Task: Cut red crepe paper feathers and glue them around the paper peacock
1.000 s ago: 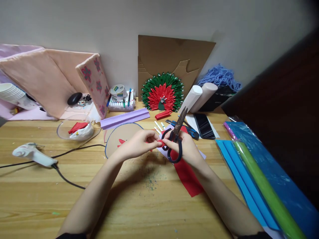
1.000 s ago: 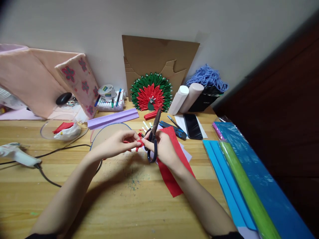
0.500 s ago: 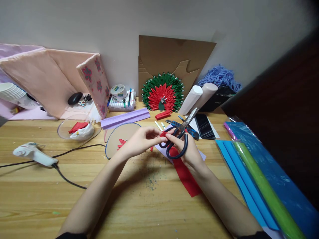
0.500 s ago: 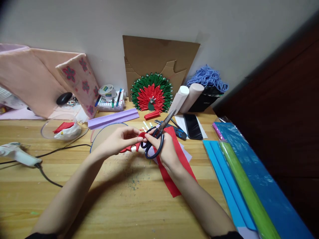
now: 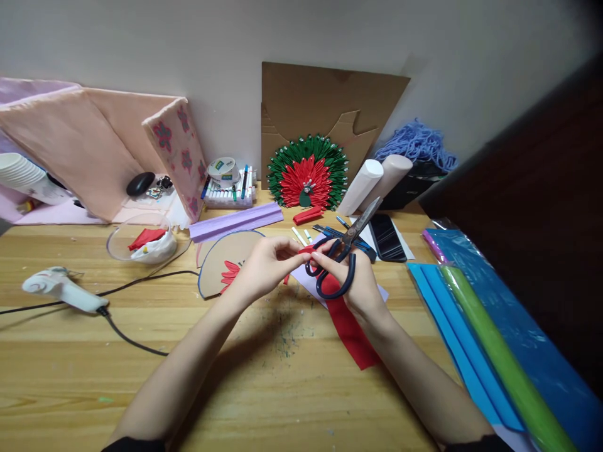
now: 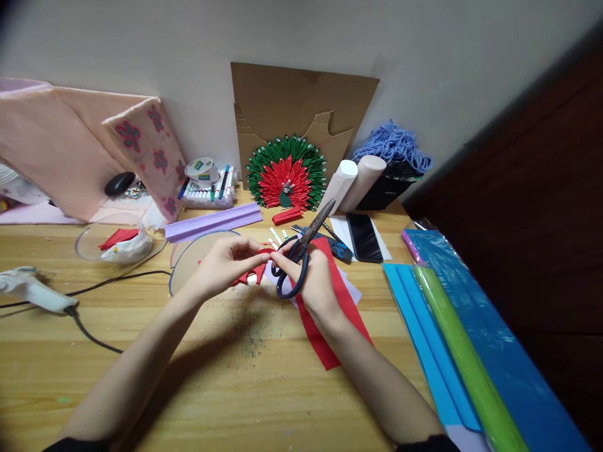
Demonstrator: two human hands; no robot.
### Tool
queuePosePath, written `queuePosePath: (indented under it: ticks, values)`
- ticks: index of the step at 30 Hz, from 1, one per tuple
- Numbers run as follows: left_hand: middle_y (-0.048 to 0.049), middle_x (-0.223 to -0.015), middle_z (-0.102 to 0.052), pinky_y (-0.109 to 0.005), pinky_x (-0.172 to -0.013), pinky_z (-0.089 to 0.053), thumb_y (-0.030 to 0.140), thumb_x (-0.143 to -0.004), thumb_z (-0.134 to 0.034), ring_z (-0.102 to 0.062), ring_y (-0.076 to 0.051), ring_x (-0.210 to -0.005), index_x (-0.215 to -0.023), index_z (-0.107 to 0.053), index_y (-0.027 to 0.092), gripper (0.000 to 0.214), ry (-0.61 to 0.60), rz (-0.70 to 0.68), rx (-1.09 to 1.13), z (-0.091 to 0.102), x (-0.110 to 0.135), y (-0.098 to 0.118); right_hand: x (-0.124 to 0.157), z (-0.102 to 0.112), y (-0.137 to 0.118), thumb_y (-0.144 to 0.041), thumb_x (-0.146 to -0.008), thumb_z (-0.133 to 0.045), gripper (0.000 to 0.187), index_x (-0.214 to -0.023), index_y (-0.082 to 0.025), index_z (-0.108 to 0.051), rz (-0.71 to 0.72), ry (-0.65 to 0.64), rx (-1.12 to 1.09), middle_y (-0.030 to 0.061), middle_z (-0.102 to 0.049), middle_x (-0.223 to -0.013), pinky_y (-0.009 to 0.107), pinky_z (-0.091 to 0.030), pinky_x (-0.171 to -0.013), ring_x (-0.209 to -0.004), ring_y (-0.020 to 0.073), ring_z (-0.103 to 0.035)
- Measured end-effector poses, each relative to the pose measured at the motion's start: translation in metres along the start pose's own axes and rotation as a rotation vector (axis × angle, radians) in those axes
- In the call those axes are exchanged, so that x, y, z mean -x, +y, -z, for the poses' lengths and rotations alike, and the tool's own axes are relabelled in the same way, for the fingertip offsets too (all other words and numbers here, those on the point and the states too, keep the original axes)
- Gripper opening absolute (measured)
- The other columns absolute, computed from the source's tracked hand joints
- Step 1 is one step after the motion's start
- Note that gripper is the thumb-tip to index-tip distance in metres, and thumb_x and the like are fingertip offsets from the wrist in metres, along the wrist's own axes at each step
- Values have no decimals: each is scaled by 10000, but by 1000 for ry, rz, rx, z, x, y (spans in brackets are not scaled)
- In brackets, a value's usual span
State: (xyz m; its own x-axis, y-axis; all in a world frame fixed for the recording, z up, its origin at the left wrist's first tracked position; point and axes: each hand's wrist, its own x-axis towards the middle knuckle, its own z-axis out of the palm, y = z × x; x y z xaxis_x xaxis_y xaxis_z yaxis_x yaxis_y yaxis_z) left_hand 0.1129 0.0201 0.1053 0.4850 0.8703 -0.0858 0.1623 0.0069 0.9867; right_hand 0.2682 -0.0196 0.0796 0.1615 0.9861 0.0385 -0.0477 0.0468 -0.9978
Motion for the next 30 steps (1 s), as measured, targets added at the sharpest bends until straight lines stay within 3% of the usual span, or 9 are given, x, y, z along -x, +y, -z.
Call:
queuePosePath:
  ticks: [5, 10, 13, 16, 19, 21, 26, 30]
  values:
    - [7, -580, -633, -179, -482, -446, 291, -744, -671, -571, -80, -501, -743, -644, 127, 167, 20, 18, 68, 0, -2, -3, 3, -1, -2, -295, -743, -700, 157, -775, -172, -609, -7, -1, -15, 8, -648, -683, 259, -481, -631, -638, 143, -623]
    - [-38, -749, -702, -219, -598, -510, 309, -710, -698, -639, -114, -630, -797, -654, 129, 204, 40, 10, 192, -1, -7, -10, 3, -1, -2, -317, -741, -694, 188, -808, -170, -597, -20, -1, 8, 18, -650, -709, 268, -487, -655, -662, 151, -632]
    - [-58, -777, -714, -250, -662, -527, 302, -678, -721, -659, -144, -698, -786, -660, 121, 220, 106, 14, 171, 4, -8, -8, -3, 7, -4, -397, -745, -666, 265, -838, -167, -574, -80, -94, 108, 22, -642, -690, 283, -486, -628, -637, 162, -627]
    - [-63, -772, -717, -265, -676, -530, 306, -676, -720, -657, -148, -694, -770, -663, 120, 216, 184, 3, 80, 18, -5, 0, -13, 25, -1, -456, -757, -611, 286, -795, -179, -553, -147, -250, 444, 20, -628, -661, 274, -447, -547, -598, 172, -611]
    - [-61, -778, -718, -263, -682, -524, 300, -684, -709, -652, -139, -689, -774, -665, 123, 203, 271, 2, -15, 37, 4, 2, -21, 48, 15, -383, -708, -655, 267, -592, -190, -511, -109, -283, 1091, 27, -580, -557, 262, -340, -459, -537, 179, -570]
    - [-60, -770, -717, -262, -694, -518, 276, -685, -702, -653, -139, -695, -768, -668, 123, 178, 284, 47, -72, 46, 16, -4, -26, 61, 29, -305, -672, -686, 305, -486, -197, -471, -90, -310, 1360, 36, -537, -481, 262, -297, -422, -482, 175, -554]
    - [-53, -701, -701, -276, -656, -504, 302, -712, -663, -651, -154, -655, -740, -655, 127, 177, 180, 181, -109, 51, 57, -45, -32, 74, 46, -341, -616, -752, 278, -492, -214, -539, 19, -262, 1568, 55, -559, -481, 287, -345, -409, -458, 202, -563]
    - [-72, -719, -700, -291, -690, -501, 341, -736, -649, -669, -170, -681, -757, -640, 120, 222, 181, 182, -68, 51, 84, -74, -27, 45, 34, -303, -715, -682, 117, -706, -195, -640, 73, -149, 1506, 125, -662, -718, 368, -456, -559, -682, 281, -634]
